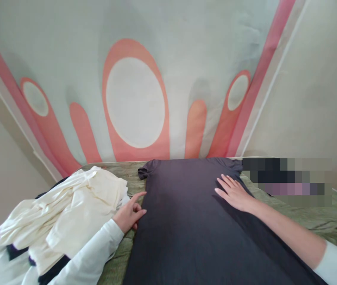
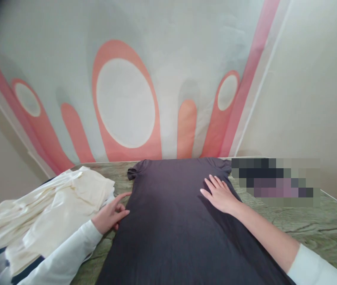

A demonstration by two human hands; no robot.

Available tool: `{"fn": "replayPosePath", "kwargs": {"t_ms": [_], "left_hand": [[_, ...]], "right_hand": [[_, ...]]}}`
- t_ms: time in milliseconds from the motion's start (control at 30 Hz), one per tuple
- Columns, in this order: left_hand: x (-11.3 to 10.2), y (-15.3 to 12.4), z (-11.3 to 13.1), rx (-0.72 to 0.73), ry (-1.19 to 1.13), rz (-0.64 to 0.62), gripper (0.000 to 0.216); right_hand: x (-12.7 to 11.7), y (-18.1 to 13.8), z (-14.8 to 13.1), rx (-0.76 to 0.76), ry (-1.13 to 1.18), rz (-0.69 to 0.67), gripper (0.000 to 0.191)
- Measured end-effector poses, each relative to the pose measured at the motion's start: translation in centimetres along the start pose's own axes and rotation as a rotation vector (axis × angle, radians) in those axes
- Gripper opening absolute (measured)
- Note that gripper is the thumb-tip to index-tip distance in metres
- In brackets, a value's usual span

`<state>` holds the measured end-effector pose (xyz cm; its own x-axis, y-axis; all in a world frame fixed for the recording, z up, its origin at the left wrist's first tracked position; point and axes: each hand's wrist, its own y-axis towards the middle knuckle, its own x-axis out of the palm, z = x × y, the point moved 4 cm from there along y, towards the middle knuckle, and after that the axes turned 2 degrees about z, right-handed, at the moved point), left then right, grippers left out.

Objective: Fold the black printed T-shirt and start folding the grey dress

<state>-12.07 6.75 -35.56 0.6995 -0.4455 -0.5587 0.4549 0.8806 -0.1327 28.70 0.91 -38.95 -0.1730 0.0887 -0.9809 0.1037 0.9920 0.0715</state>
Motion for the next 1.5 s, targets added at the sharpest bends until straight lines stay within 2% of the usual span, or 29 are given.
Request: {"fn": "replayPosePath", "kwargs": {"t_ms": [167, 333, 700, 800, 867, 933, 1000, 1067, 1133, 1233, 1300, 1400, 1500], "left_hand": [[0.3, -1.4, 0.6, 0.004, 0.137, -0.071, 0.047], [0.4, -3.7, 0.1, 0.006, 0.284, -0.181, 0.045], [-0.4, -6.5, 1.1, 0.109, 0.468, -0.172, 0.037], [-1.1, -7.2, 1.3, 0.018, 0.543, -0.239, 0.041], [-1.8, -6.9, 2.7, -0.017, 0.62, -0.261, 0.041], [-1.8, -5.1, 5.3, 0.082, 0.71, -0.231, 0.037], [-0.3, -2.0, 8.4, 0.241, 0.738, -0.205, 0.04], [2.9, 2.1, 10.7, 0.392, 0.751, -0.263, 0.041], [7.0, 6.7, 11.8, 0.448, 0.841, -0.308, 0.04], [11.8, 13.2, 12.1, 0.347, 0.945, -0.218, 0.038], [13.4, 16.4, 12.1, 0.309, 0.96, -0.118, 0.041], [14.0, 19.3, 11.4, 0.267, 0.957, 0.008, 0.044], [13.7, 20.5, 10.0, 0.267, 0.934, 0.114, 0.051]], "right_hand": [[-0.3, -4.3, 0.5, -0.111, -0.009, 0.048, 0.068], [-0.9, -6.4, 0.1, -0.125, -0.011, 0.026, 0.063], [-0.5, -11.9, -2.0, -0.073, -0.05, 0.067, 0.062], [-0.3, -13.4, -1.7, -0.051, -0.034, 0.048, 0.064], [-0.7, -13.4, -1.4, -0.047, 0.001, 0.001, 0.064], [-1.6, -12.1, -1.4, -0.055, 0.038, -0.037, 0.064], [-2.9, -9.4, -2.3, -0.084, 0.059, -0.023, 0.066], [-3.7, -5.7, -4.1, -0.169, 0.086, -0.021, 0.067], [-3.5, -1.4, -6.1, -0.213, 0.105, -0.045, 0.065], [-2.1, 4.5, -8.0, -0.235, 0.088, -0.084, 0.058], [-0.9, 7.5, -8.3, -0.203, 0.08, -0.092, 0.055], [0.3, 9.9, -7.6, -0.179, 0.098, -0.091, 0.054], [1.0, 10.5, -6.1, -0.223, 0.118, -0.074, 0.057]]}}
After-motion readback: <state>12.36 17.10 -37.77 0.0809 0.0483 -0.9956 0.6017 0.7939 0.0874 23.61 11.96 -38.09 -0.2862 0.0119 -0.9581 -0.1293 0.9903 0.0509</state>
